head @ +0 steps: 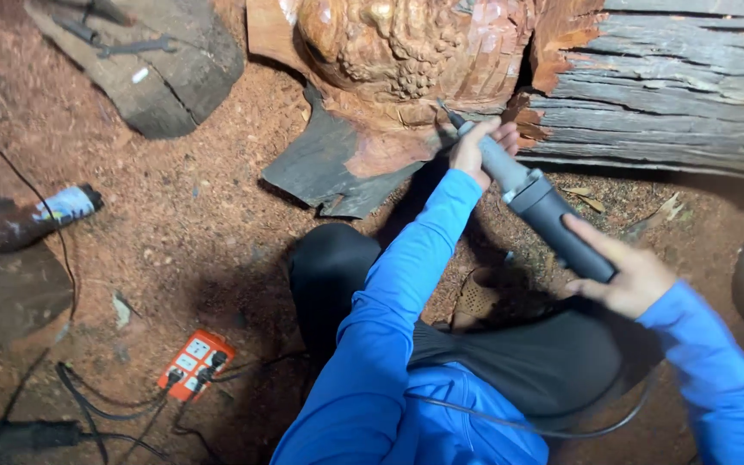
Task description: Carving details into a large wooden log using a power rotary tool
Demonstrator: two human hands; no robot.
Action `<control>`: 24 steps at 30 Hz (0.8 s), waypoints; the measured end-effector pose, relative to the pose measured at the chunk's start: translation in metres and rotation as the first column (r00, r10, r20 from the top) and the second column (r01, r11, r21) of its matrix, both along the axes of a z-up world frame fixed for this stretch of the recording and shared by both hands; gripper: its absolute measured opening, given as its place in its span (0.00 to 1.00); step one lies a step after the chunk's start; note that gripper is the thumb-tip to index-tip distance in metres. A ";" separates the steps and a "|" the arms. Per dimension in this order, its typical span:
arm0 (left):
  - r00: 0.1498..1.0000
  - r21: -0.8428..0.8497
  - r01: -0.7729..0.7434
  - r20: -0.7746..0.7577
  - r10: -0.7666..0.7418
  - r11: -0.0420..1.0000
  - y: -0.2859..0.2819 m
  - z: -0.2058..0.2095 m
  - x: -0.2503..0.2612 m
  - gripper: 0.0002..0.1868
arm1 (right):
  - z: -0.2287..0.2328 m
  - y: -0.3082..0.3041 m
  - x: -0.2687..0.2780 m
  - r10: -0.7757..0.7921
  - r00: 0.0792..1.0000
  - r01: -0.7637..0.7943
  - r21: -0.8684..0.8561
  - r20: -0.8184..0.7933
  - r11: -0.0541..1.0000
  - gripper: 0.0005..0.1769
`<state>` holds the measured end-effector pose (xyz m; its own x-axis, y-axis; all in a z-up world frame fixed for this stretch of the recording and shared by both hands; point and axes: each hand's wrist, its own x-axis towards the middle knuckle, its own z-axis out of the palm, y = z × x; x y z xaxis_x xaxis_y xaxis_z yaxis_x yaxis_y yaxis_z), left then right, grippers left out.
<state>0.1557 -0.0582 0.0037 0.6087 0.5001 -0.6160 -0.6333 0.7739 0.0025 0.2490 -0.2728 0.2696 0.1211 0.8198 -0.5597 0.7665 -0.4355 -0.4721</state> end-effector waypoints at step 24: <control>0.976 -0.032 -0.219 -0.012 0.219 0.975 0.031 -0.017 0.009 0.07 | 0.049 0.095 -0.003 0.213 0.940 -0.081 -0.433 0.265 0.897 0.60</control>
